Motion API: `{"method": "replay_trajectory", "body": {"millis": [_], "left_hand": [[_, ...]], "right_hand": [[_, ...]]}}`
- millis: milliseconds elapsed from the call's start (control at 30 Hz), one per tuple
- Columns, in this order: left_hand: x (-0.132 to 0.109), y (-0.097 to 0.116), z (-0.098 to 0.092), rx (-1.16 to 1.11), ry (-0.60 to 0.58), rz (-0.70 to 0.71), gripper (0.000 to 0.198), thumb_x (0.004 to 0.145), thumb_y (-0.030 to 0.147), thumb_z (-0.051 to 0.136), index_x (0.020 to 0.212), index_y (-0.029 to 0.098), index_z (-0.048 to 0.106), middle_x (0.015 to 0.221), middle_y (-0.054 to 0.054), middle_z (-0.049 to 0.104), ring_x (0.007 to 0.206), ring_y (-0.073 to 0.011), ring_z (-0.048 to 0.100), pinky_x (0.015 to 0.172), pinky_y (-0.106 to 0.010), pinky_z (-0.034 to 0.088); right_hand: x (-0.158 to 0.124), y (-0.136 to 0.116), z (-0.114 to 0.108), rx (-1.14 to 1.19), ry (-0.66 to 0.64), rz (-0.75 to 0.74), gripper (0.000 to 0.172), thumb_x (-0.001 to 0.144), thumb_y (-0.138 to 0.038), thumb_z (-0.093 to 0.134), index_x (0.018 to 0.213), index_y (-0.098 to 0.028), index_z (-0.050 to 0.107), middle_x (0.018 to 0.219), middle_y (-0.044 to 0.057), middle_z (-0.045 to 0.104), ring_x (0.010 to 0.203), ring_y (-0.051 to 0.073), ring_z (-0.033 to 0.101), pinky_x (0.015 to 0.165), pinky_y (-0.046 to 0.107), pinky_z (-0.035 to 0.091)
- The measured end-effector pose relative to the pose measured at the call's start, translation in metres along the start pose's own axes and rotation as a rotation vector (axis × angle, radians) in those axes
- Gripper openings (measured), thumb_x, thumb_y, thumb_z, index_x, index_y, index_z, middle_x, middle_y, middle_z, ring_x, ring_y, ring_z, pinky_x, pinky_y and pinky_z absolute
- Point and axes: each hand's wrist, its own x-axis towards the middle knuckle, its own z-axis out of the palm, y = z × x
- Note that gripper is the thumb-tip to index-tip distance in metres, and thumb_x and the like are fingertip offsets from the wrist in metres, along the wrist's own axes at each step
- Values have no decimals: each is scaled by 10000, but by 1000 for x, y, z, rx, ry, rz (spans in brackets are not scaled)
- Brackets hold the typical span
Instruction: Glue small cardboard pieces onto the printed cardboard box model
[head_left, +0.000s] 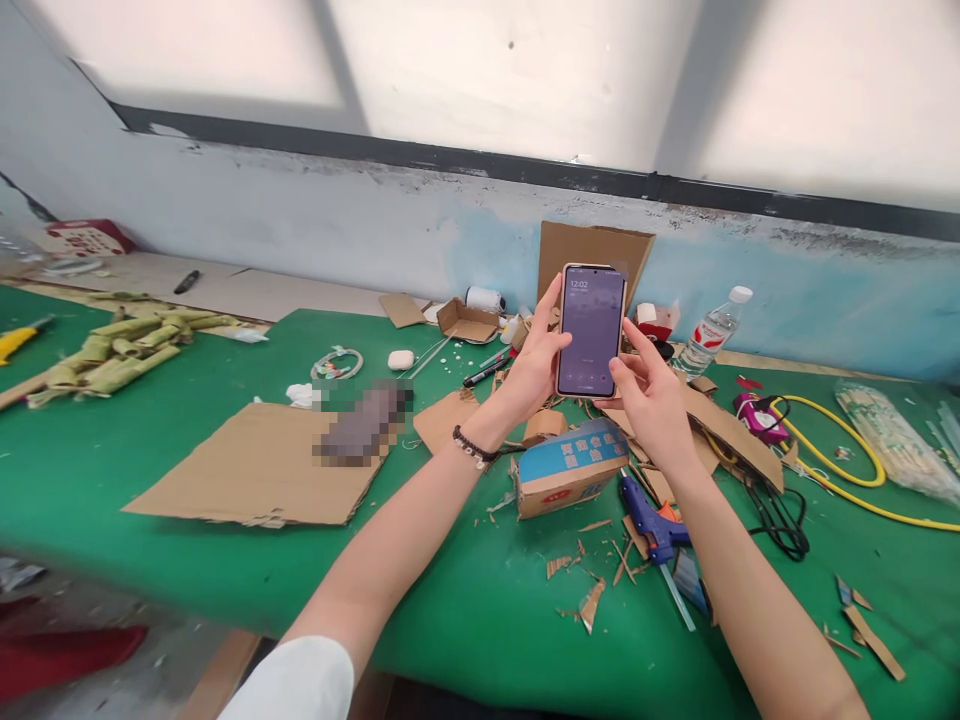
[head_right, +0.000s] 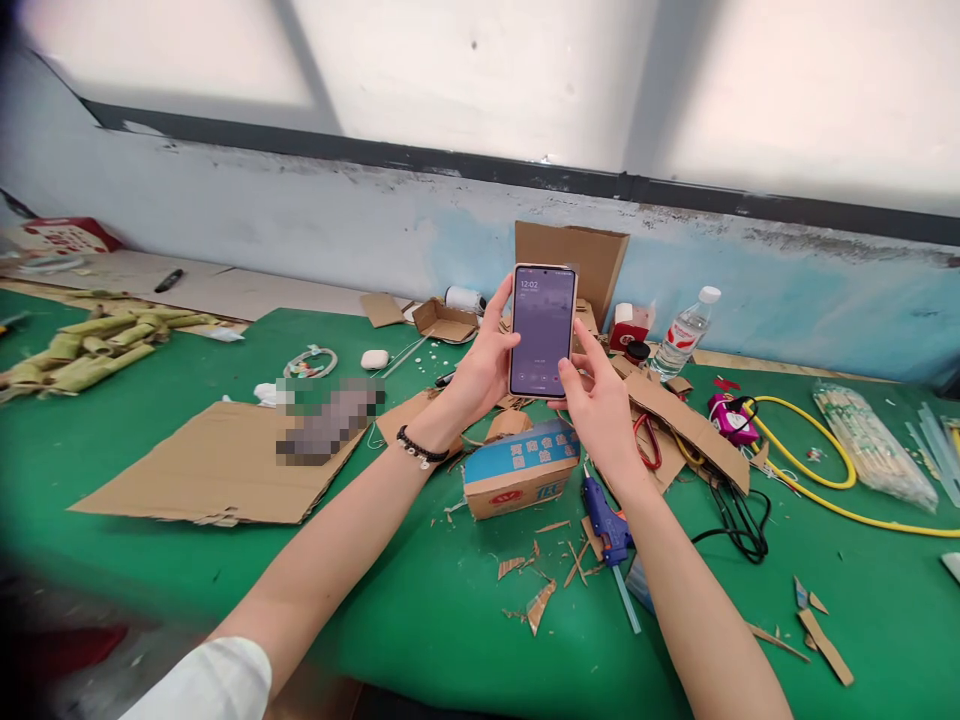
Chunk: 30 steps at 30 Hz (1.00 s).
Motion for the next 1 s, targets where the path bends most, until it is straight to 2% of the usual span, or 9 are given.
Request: {"method": "replay_trajectory", "body": {"millis": [100, 167, 300, 400, 500, 733, 867, 1000], "left_hand": [[0, -2, -1, 45, 36, 10, 997, 986, 319, 709, 1854, 476, 245, 1775, -7, 605, 1438, -345, 742, 1247, -605, 622], [-1, -5, -2, 83, 46, 28, 1022, 983, 352, 758, 1856, 453, 237, 1738, -45, 640, 1404, -354, 762, 1240, -615, 621], [-2, -11, -2, 154, 36, 76, 1291, 906, 469, 953, 1879, 360, 112, 1678, -156, 676, 1436, -396, 745, 1275, -629, 581], [-2, -11, -2, 156, -9, 76, 1327, 923, 548, 951, 1884, 371, 53, 1723, -167, 631, 1557, -397, 662, 1347, -635, 507], [-2, -10, -3, 114, -83, 82, 1344, 940, 543, 934, 1883, 417, -15, 1826, -138, 521, 1656, -388, 566, 1387, -635, 459], [-5, -12, -5, 56, -223, 73, 1348, 980, 483, 905, 1869, 462, -107, 1927, -103, 359, 1720, -400, 479, 1388, -619, 461], [-4, -10, -9, 76, -300, 92, 1350, 978, 482, 910, 1863, 491, -109, 1972, -96, 238, 1731, -418, 449, 1372, -612, 478], [-2, -4, -13, 99, -339, 106, 1336, 985, 457, 904, 1866, 488, -100, 1952, -117, 299, 1689, -409, 512, 1368, -598, 483]], "right_hand": [[-1, 2, 1, -14, -1, -11, 774, 1085, -608, 709, 1800, -389, 510, 1415, 97, 813, 1121, 313, 824, 827, 448, 795], [-2, 2, 4, -9, 4, -7, 770, 1079, -598, 713, 1793, -386, 517, 1395, 91, 812, 1101, 302, 820, 820, 438, 793], [-3, 3, 8, 21, -6, 29, 789, 1062, -572, 732, 1793, -374, 510, 1346, 92, 803, 1067, 292, 815, 816, 443, 794], [2, 7, 5, 58, -21, 33, 798, 1047, -561, 751, 1789, -394, 509, 1343, 89, 788, 1125, 299, 811, 846, 453, 797], [9, 14, -1, 127, -55, 55, 805, 1031, -563, 781, 1779, -447, 506, 1386, 65, 769, 1187, 290, 807, 860, 446, 801], [11, 19, -12, 292, -201, 82, 1033, 1039, -512, 821, 1858, -589, 197, 1696, 30, 670, 1261, 318, 831, 854, 484, 808], [10, 19, -15, 363, -275, 80, 1217, 1010, -441, 901, 1841, -653, 39, 1734, -9, 645, 1329, 327, 822, 902, 503, 809], [9, 20, -15, 400, -320, 37, 1284, 1002, -393, 930, 1827, -675, -13, 1786, -19, 590, 1411, 340, 785, 941, 527, 804]]}}
